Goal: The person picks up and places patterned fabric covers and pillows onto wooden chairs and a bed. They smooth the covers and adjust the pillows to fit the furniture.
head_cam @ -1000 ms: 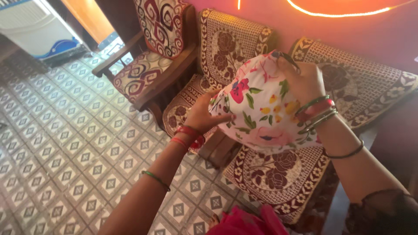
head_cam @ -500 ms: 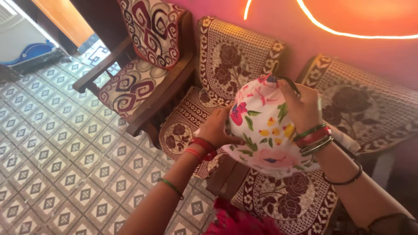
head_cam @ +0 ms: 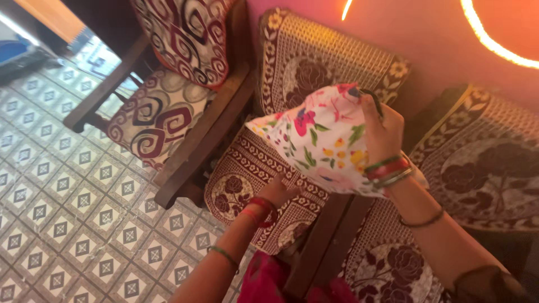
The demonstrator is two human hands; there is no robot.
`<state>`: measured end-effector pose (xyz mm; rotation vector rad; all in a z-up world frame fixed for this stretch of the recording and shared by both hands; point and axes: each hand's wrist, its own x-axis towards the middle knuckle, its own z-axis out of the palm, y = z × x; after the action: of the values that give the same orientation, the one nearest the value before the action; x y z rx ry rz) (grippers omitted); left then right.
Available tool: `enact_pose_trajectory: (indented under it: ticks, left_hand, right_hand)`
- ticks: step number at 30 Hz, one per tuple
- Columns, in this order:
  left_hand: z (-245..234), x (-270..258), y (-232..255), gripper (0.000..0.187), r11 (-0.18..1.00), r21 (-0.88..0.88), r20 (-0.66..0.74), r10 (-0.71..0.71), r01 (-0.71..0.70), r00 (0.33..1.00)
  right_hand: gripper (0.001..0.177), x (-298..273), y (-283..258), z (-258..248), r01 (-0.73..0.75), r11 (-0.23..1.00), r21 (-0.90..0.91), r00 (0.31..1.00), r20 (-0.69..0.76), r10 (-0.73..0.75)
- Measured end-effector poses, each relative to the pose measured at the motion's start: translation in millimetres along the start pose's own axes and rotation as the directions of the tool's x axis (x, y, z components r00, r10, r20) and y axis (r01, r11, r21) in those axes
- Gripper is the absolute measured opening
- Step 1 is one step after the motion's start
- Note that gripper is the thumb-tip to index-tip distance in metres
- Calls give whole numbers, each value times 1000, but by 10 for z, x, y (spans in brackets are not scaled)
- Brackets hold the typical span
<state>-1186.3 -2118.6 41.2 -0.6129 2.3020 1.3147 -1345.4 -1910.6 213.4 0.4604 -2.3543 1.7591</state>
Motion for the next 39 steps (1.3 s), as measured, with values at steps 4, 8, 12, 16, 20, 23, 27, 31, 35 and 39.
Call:
enact_pose_trajectory:
  ticks: [4, 8, 12, 16, 20, 23, 27, 31, 35, 39]
  left_hand:
    - [-216, 465, -131, 110, 985, -170, -72, -48, 36, 996]
    - [-444, 912, -355, 101, 988, -152, -101, -51, 35, 994]
    - [-609, 1271, -653, 89, 966, -241, -92, -117, 91, 989]
    - [-706, 1623, -986, 77, 949, -284, -274, -217, 137, 937]
    - [-719, 1857, -1227, 74, 922, -347, -296, -282, 172, 913]
    - [-617, 1962, -1197, 71, 928, -356, -328, -234, 110, 915]
    - [-505, 1935, -750, 64, 947, -302, -290, -196, 105, 937]
    - [-578, 1949, -328, 67, 978, -205, -230, -3, -46, 973]
    - [-579, 1955, -238, 69, 977, -126, -444, 99, -171, 890]
    - [-564, 1818, -259, 69, 995, 37, -526, 99, -93, 845]
  right_hand:
    - [51, 258, 624, 792, -92, 990, 110, 996, -10, 94]
    - [49, 472, 1435, 1426, -279, 937, 210, 960, 37, 277]
    - [42, 654, 2554, 1840, -405, 900, 163, 913, 128, 388]
    - [44, 821, 3616, 1990, -289, 957, -15, 948, 134, 288]
    - [40, 1131, 3705, 1831, -492, 822, -289, 869, -110, 482]
    - [35, 1116, 3186, 1806, -146, 863, -483, 985, -147, 85]
    - [68, 744, 2547, 1991, 274, 675, -685, 947, 314, -67]
    - [99, 592, 2553, 2150, 580, 478, -659, 720, 690, 78]
    - [116, 873, 2644, 2258, 600, 312, -737, 668, 676, 312]
    - [134, 1016, 2405, 2263, 646, 232, -727, 532, 647, 547]
